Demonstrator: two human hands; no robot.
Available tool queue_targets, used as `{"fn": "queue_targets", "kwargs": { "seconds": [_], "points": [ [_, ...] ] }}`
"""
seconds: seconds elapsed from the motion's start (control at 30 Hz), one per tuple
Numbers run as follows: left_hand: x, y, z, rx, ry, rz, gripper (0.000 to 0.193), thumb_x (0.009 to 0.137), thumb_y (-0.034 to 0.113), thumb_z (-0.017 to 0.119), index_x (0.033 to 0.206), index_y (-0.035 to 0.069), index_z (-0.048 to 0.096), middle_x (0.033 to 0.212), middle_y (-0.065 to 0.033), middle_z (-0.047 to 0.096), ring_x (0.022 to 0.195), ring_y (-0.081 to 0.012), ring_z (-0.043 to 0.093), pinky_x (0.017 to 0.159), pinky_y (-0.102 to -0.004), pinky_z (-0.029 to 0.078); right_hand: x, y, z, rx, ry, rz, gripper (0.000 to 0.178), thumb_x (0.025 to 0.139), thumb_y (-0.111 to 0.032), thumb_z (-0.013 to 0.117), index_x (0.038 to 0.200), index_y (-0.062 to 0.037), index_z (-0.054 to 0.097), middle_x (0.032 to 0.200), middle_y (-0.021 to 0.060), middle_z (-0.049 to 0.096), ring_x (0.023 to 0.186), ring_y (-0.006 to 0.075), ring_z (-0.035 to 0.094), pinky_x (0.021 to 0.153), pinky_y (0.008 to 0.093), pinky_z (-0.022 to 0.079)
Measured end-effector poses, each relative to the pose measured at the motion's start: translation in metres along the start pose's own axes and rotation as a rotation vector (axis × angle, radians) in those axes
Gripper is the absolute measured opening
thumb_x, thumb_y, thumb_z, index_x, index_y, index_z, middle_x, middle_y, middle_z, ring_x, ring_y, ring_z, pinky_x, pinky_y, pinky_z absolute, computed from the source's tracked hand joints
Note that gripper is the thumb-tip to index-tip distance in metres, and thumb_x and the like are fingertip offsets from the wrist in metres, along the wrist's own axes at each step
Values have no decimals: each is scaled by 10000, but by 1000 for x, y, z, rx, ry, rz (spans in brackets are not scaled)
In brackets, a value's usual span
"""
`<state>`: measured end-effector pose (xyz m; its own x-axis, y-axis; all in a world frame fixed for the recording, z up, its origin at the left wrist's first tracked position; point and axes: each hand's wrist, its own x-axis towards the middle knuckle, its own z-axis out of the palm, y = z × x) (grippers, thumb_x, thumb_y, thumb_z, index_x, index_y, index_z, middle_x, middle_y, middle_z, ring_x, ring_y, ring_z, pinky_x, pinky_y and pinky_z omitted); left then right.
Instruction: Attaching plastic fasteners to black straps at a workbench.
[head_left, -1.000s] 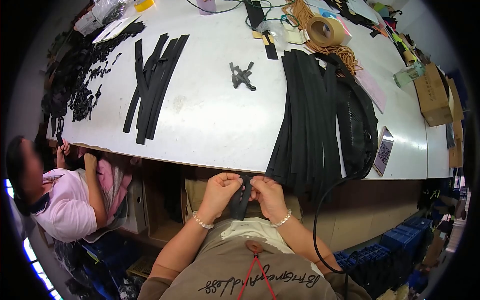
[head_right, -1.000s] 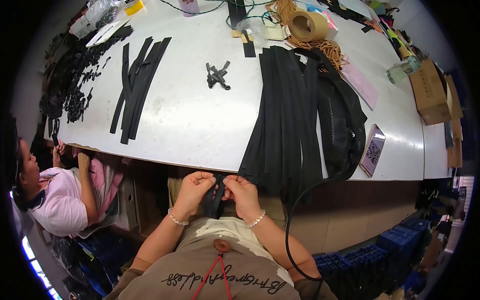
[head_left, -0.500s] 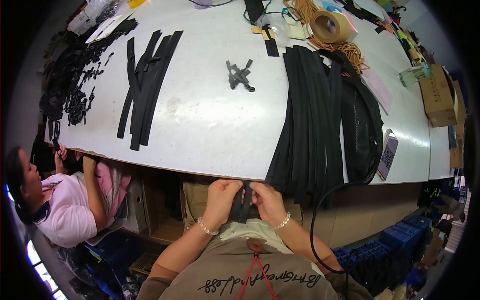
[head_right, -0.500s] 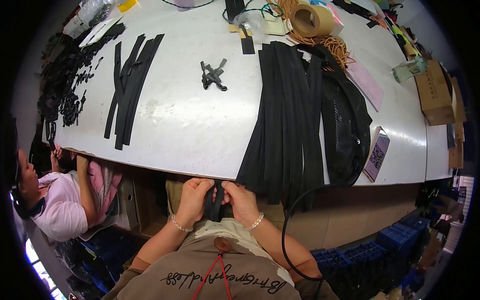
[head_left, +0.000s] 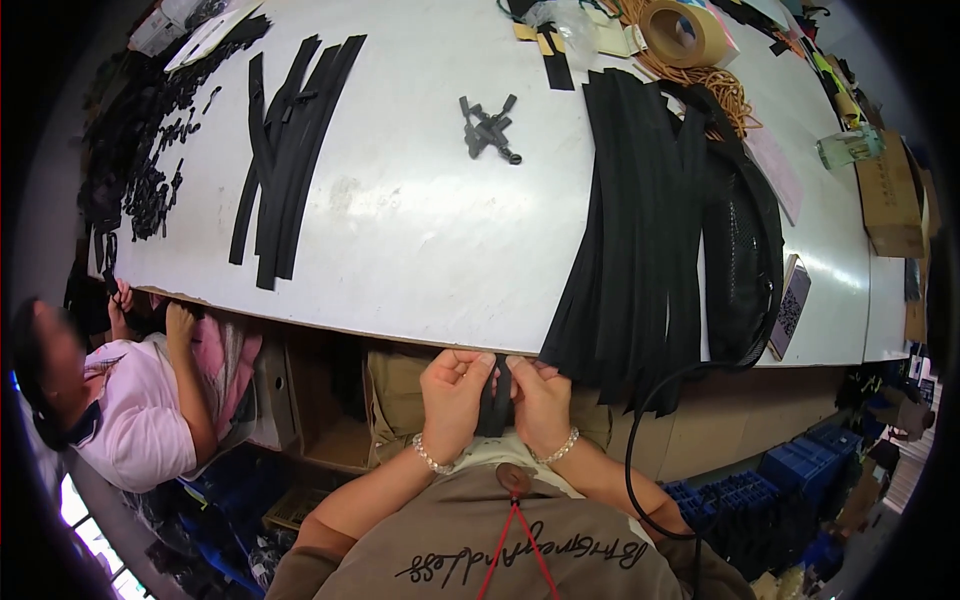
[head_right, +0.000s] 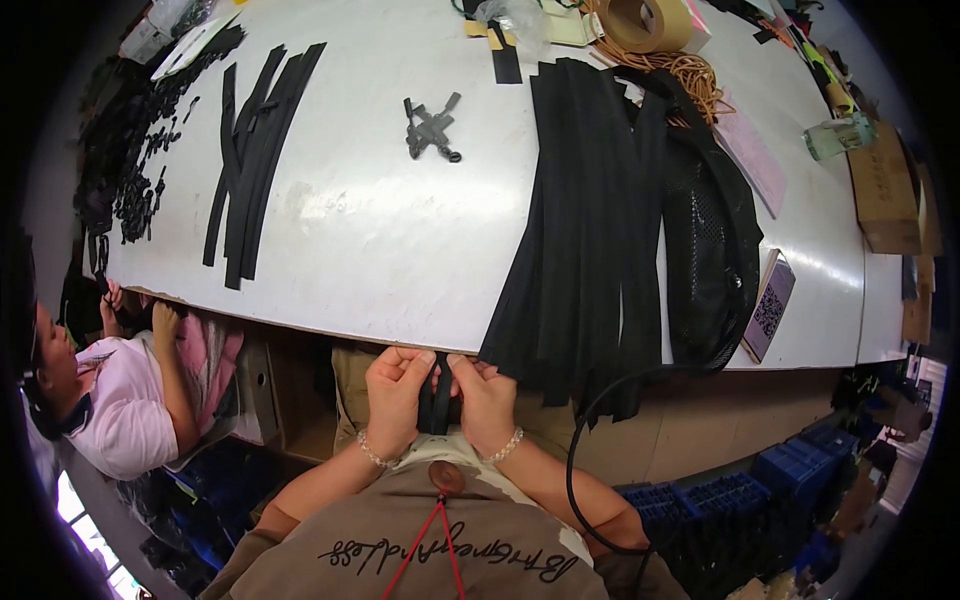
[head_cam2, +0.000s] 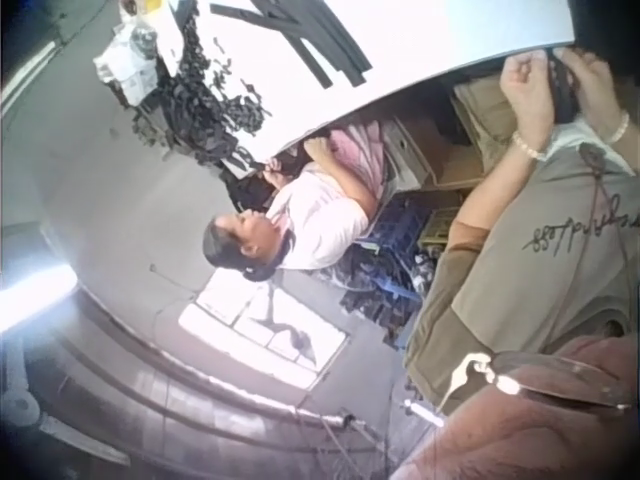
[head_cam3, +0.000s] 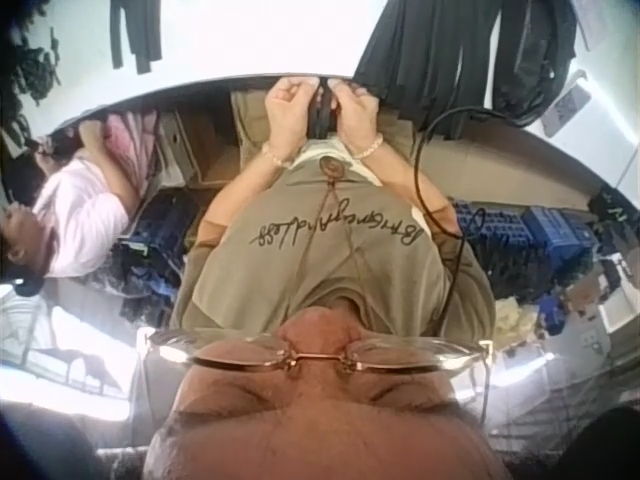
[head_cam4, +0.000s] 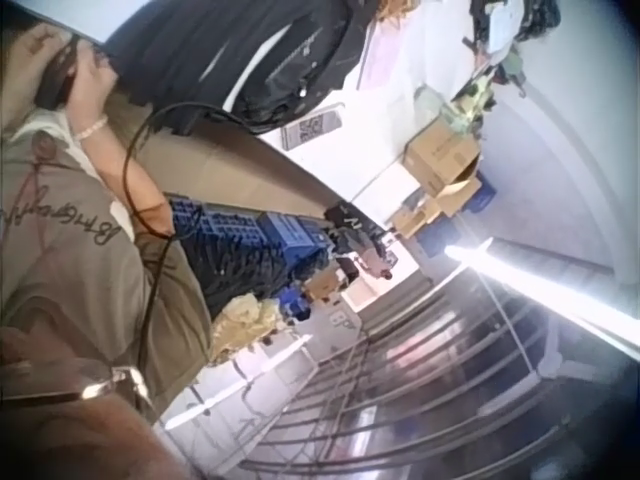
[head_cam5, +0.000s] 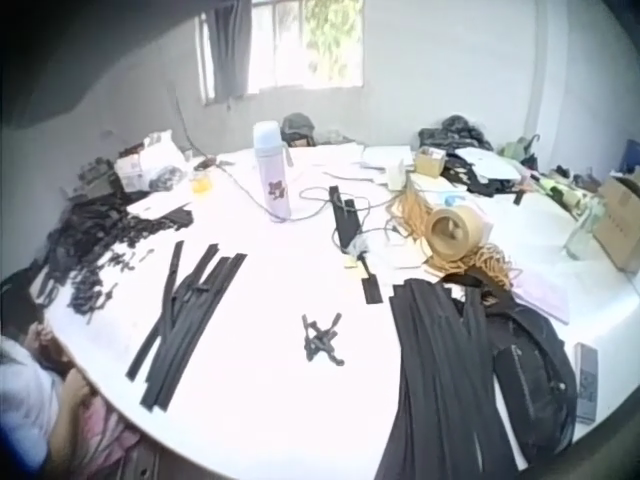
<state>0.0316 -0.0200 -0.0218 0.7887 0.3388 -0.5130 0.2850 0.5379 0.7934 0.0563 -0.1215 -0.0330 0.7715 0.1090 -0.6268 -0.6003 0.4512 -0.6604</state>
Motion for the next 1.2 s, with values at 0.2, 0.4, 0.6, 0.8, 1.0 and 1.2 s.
{"fn": "queue_targets", "kwargs": {
  "seconds": [0.2, 0.4, 0.6, 0.8, 1.0, 1.2],
  "points": [
    [6, -6, -15, -93, -111, -116, 75, 883, 73, 608, 893, 3, 584, 807, -48, 641, 690, -81, 586, 613, -205, 481, -4, -5, -2, 105, -60, 65, 35, 849, -19, 593, 832, 4, 613, 718, 30, 604, 557, 83, 524, 493, 214, 407],
    [-21, 12, -21, 71, -218, 153, 66, 862, -11, 600, 926, 0, 590, 816, -48, 620, 733, -95, 582, 677, -232, 492, -27, -20, -9, -174, -253, -195, 34, 856, 19, 590, 875, 25, 618, 804, 45, 594, 618, 75, 549, 551, 194, 454],
    [-34, 19, -26, 181, -317, 448, 79, 838, -47, 613, 900, -3, 591, 899, -83, 610, 816, -123, 569, 743, -244, 474, -40, -23, -11, -262, -420, -519, 82, 833, 69, 594, 908, 44, 613, 945, 75, 564, 649, 73, 558, 572, 184, 469],
    [-38, 21, -23, 211, -332, 491, 84, 842, -25, 622, 918, -2, 593, 897, -74, 602, 808, -117, 554, 734, -232, 459, -49, -27, -8, -251, -370, -490, 96, 836, 69, 589, 923, 33, 610, 899, 65, 583, 645, 60, 556, 561, 182, 466],
    [-48, 27, -17, 119, -288, 329, 69, 857, -2, 618, 919, -9, 589, 885, -43, 605, 774, -74, 549, 702, -207, 459, -54, -29, -9, -241, -337, -413, 57, 844, 48, 594, 900, 43, 593, 825, 46, 608, 612, 57, 561, 534, 175, 461],
    [-45, 28, -14, 84, -232, 188, 66, 868, 1, 602, 924, -15, 571, 823, -32, 611, 696, -64, 563, 634, -200, 481, -50, -28, -9, -233, -305, -309, 50, 851, 35, 593, 900, 41, 588, 775, 35, 609, 595, 57, 559, 523, 178, 457]
  ]
}}
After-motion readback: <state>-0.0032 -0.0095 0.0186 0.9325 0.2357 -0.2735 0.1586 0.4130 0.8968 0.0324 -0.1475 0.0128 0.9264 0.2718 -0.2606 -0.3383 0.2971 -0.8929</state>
